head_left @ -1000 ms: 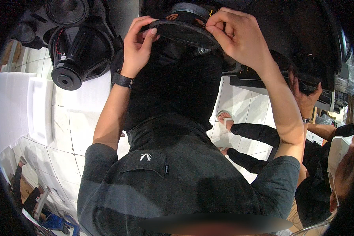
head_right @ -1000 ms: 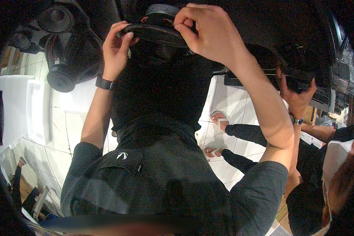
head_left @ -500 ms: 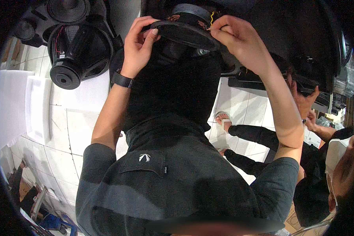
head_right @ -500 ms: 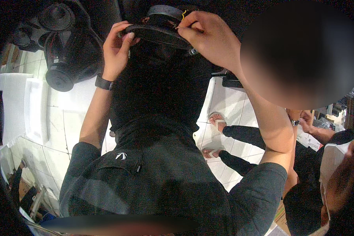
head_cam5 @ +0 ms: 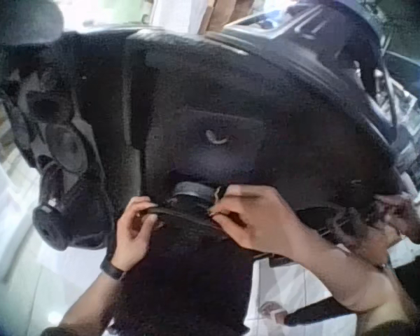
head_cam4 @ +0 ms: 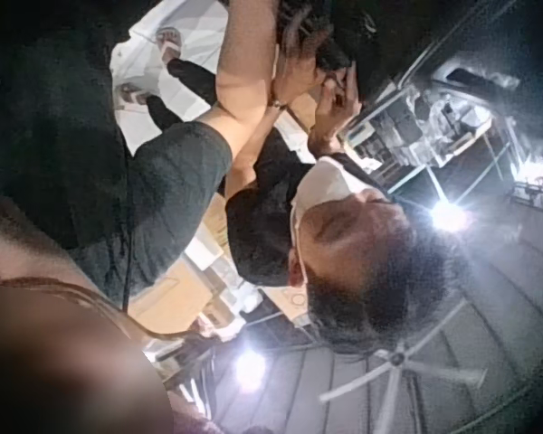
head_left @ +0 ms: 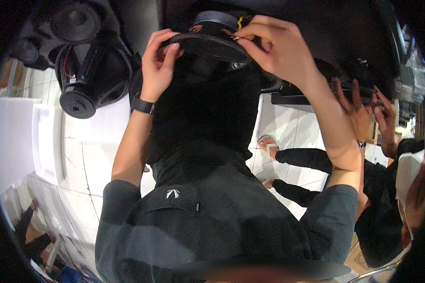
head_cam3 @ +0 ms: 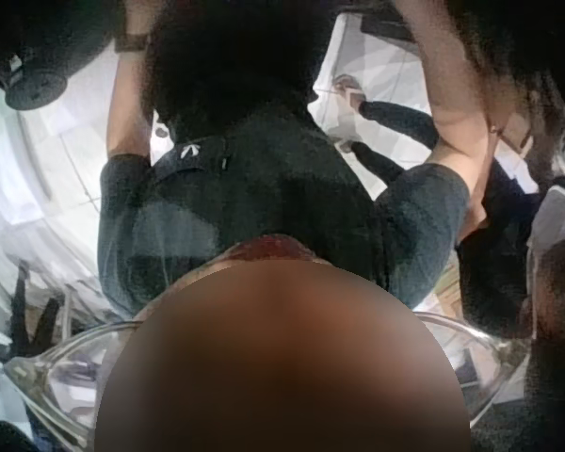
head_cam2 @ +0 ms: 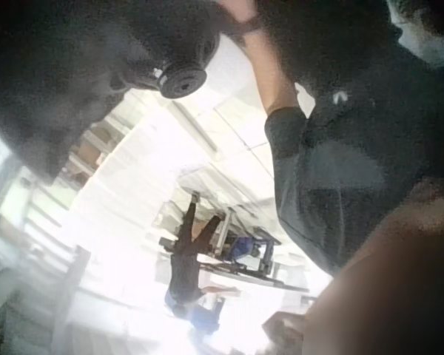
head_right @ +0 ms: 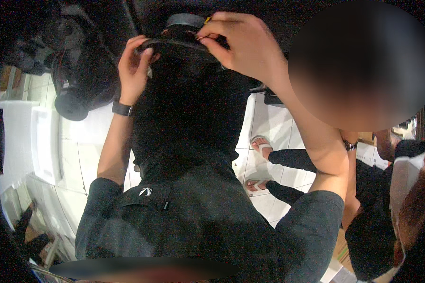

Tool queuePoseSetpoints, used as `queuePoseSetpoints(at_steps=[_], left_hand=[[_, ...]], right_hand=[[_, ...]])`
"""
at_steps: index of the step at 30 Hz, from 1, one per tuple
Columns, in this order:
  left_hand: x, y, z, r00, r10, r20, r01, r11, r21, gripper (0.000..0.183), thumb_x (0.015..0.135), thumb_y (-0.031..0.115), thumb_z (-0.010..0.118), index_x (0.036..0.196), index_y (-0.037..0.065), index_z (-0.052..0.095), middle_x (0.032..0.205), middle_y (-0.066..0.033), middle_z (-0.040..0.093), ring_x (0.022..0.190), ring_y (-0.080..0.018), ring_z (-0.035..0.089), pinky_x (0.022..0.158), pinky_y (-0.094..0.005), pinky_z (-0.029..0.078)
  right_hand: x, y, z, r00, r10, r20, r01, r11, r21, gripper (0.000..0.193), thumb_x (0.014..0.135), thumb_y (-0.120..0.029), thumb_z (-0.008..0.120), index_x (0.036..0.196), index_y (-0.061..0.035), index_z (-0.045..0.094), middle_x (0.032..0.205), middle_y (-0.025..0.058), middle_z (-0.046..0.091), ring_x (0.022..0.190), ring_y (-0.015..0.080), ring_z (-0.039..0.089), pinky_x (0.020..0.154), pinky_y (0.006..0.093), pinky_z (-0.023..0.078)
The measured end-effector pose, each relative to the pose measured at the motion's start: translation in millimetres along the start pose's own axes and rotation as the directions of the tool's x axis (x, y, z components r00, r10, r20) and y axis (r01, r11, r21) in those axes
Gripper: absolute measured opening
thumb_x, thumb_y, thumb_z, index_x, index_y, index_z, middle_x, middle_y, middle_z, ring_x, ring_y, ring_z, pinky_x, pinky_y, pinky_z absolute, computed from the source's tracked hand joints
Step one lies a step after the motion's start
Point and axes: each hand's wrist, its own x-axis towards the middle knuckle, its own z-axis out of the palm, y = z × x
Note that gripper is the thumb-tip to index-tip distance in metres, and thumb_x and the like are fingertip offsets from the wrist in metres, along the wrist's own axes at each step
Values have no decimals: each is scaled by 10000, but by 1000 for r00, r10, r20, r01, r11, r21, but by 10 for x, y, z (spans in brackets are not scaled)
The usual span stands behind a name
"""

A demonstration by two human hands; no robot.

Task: The person installs speakers into a large black speaker cabinet. They place a speaker into a circular cutout, connect yellow wires to the terminals, and secure the speaker in place. The person repeats this process for multiple speakers within the cabinet.

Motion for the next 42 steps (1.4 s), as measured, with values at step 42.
queuePoseSetpoints(at_steps=[42], left_hand=[[-48,-111,-37,999,-51,-4,51,996,73,282,1015,16,586,1293,37,546,1414,-95,483,1200,-207,571,942,-412,613]], right_hand=[[-102,317,137,943,-331,43,330,901,-283,192,972,-221,621,1115,-94,640,930,90,604,854,290,707,721,390,601]])
